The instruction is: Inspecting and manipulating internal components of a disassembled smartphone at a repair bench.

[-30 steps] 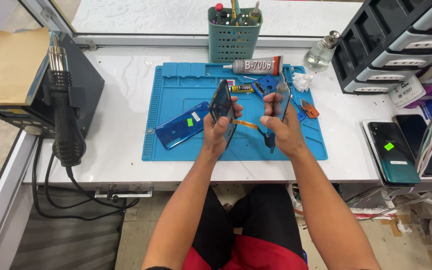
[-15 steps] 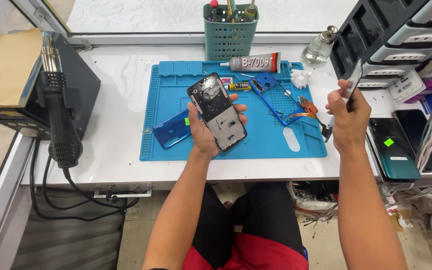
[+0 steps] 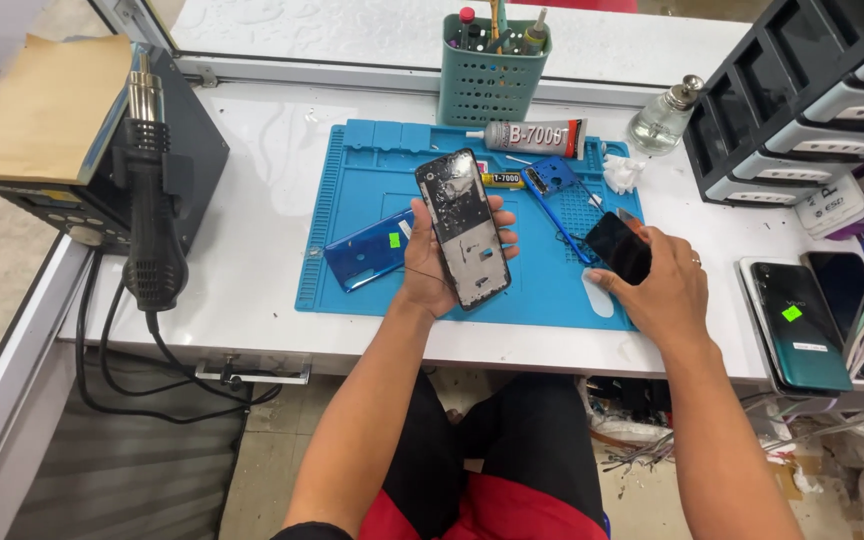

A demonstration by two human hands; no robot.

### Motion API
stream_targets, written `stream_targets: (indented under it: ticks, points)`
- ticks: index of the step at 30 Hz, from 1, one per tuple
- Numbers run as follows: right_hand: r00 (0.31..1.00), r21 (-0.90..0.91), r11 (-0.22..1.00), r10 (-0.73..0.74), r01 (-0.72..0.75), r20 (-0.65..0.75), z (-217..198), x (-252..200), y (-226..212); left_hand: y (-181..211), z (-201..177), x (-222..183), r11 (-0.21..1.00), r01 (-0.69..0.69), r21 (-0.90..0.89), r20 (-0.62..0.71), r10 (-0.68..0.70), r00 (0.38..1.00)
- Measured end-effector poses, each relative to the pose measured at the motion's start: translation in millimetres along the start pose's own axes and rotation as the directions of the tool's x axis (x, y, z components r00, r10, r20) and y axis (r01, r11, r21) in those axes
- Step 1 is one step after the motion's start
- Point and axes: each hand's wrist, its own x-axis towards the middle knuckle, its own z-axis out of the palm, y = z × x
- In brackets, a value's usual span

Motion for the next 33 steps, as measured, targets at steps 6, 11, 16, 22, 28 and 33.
stream_targets:
  ticks: [6, 11, 16, 22, 28, 33]
  points:
    - [1.000, -0.044, 0.999, -0.001, 0.001, 0.000, 1.2, -6.2, -1.4, -0.2, 3.7, -3.7, 0.994, 0.049, -0.093, 0.033, -0.046, 0.998]
    - [0.980, -0.082, 0.990, -0.130, 0.119, -0.152, 9.2, -8.5, 0.8, 4.0, 9.3, -5.9, 0.988, 0.090, -0.125, 0.054, -0.084, 0.995]
    - [0.797, 0.262, 0.777, -0.453, 0.572, -0.398, 32.1, -22.4, -35.5, 2.4, 5.7, -3.8, 0.988, 0.060, -0.145, 0.051, -0.054, 0.997]
    - [0.756, 0.551, 0.525, -0.532, 0.649, -0.383, 46.2, -54.0, -102.6, -4.0, -6.6, -3.9, 0.991, -0.007, -0.134, -0.063, -0.002, 0.998]
    - [0.847, 0.548, 0.647, -0.428, 0.530, -0.315, 68.3, -40.9, -93.0, 0.5, -7.7, -2.3, 0.999, 0.054, 0.000, -0.350, -0.050, 0.935]
    - [0.998, 0.954, 0.299, -0.040, -0.032, 0.046, 73.5, -27.1, -71.1, 9.5, 15.6, 0.6, 0.987, 0.057, 0.151, -0.361, 0.001, 0.933]
